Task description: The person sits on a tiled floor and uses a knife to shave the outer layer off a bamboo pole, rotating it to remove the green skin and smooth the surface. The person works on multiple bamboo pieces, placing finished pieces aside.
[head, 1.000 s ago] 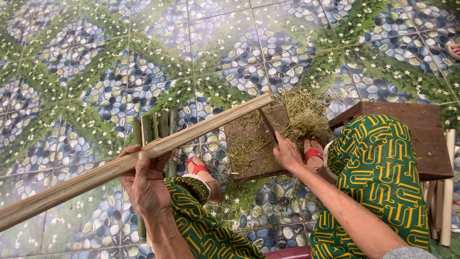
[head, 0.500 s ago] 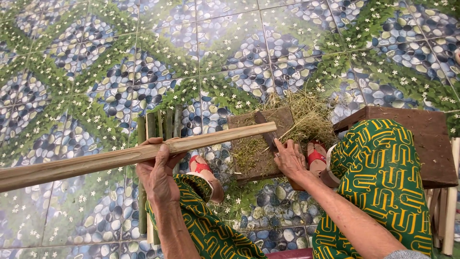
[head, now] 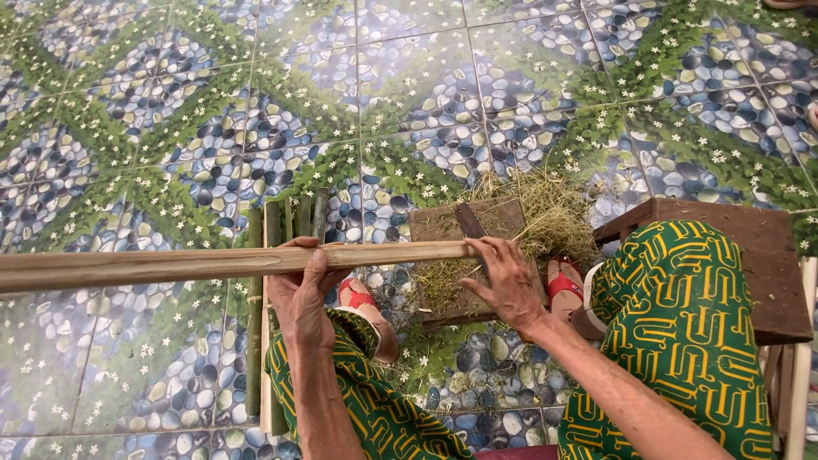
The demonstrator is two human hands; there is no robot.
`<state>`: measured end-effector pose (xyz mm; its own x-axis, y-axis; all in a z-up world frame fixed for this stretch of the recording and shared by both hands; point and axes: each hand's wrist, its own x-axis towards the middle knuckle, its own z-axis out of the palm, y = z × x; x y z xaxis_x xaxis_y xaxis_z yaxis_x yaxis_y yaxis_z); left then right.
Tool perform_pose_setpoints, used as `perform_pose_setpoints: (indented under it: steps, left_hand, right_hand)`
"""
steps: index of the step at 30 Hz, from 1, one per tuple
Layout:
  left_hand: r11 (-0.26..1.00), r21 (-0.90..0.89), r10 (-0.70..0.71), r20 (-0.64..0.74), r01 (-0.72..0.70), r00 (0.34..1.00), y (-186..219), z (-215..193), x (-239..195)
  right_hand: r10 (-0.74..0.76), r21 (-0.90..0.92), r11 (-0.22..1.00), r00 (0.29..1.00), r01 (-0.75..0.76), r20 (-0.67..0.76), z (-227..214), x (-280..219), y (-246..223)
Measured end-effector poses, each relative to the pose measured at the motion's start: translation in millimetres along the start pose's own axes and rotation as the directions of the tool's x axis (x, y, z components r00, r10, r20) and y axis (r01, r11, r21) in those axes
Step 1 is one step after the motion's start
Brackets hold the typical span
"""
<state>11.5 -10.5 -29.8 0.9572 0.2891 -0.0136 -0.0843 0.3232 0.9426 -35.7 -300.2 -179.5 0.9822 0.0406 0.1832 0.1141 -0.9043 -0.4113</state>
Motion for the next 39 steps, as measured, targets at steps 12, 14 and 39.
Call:
perform_pose_setpoints:
  steps: [12, 14, 39]
  left_hand:
    - [0.991, -0.025, -0.127, 0.112, 0.130, 0.986, -14.2, 8.5, -1.6]
    - [0.992, -0.037, -0.111, 0.131, 0.117, 0.985, -12.8, 8.1, -1.0]
    - [0.982, 0.124, 0.133, 0.096, -0.144, 0.986, -5.4, 3.7, 2.3]
  right_hand:
    - [-0.054, 0.219, 0.972, 0.985, 0.090, -0.165, 12.4, 5.3, -8.1]
    - [-0.059, 0.211, 0.973, 0.981, 0.099, -0.185, 0.7, 8.5, -14.5]
    - [-0.194, 0.857, 0.213, 0.840, -0.469, 0.507, -74.2, -7.2, -96.2]
